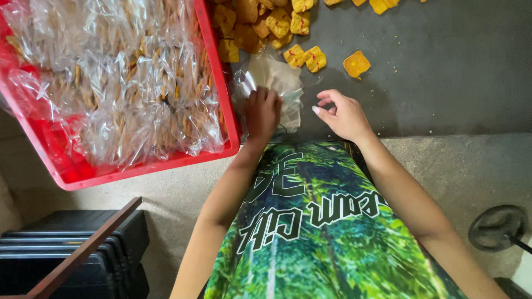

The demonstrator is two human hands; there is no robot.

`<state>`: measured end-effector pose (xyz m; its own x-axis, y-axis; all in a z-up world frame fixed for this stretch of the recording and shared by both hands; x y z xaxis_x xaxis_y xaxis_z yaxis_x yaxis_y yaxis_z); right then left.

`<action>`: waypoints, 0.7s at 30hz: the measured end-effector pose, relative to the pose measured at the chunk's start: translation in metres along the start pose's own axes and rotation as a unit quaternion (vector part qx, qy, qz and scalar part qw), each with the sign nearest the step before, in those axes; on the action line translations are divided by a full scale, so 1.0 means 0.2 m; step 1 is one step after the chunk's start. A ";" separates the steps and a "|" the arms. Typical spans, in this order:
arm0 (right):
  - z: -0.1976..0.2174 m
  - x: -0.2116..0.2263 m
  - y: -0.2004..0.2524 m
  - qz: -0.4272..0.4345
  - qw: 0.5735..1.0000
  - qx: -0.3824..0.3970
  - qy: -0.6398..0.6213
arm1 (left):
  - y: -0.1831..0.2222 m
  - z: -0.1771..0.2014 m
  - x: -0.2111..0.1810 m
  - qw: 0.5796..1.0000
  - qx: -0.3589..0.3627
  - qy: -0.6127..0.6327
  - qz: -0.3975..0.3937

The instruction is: The person places individual biscuits one at a time into plastic bags and puts the filled bags into a red crate.

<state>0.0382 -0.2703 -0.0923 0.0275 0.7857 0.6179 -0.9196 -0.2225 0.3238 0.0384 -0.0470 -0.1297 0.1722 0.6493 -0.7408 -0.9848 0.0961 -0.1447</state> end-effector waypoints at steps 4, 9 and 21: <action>-0.06 0.00 0.00 -0.004 0.999 0.030 -0.014 | 0.02 0.00 0.05 1.000 -0.010 0.020 -0.018; -0.13 0.02 0.00 0.001 0.998 0.061 -0.033 | -0.02 0.08 -0.05 0.999 -0.007 0.034 -0.024; -0.22 0.07 -0.07 -0.024 0.990 0.105 -0.093 | -0.03 0.13 -0.03 0.991 -0.038 0.118 -0.040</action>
<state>0.0336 -0.2320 -0.1197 0.1593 0.6835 0.7123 -0.8139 -0.3175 0.4867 0.0436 -0.0327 -0.1074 0.2590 0.4458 -0.8569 -0.9648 0.0773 -0.2514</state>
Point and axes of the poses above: each hand's wrist, its own y-axis away from the middle knuckle, its own z-axis out of the back of the hand, x = y × z, the point moved 5 cm from there along -y, towards the middle knuckle, and after that the axes turned 14 degrees about y, right-handed, at the moved point
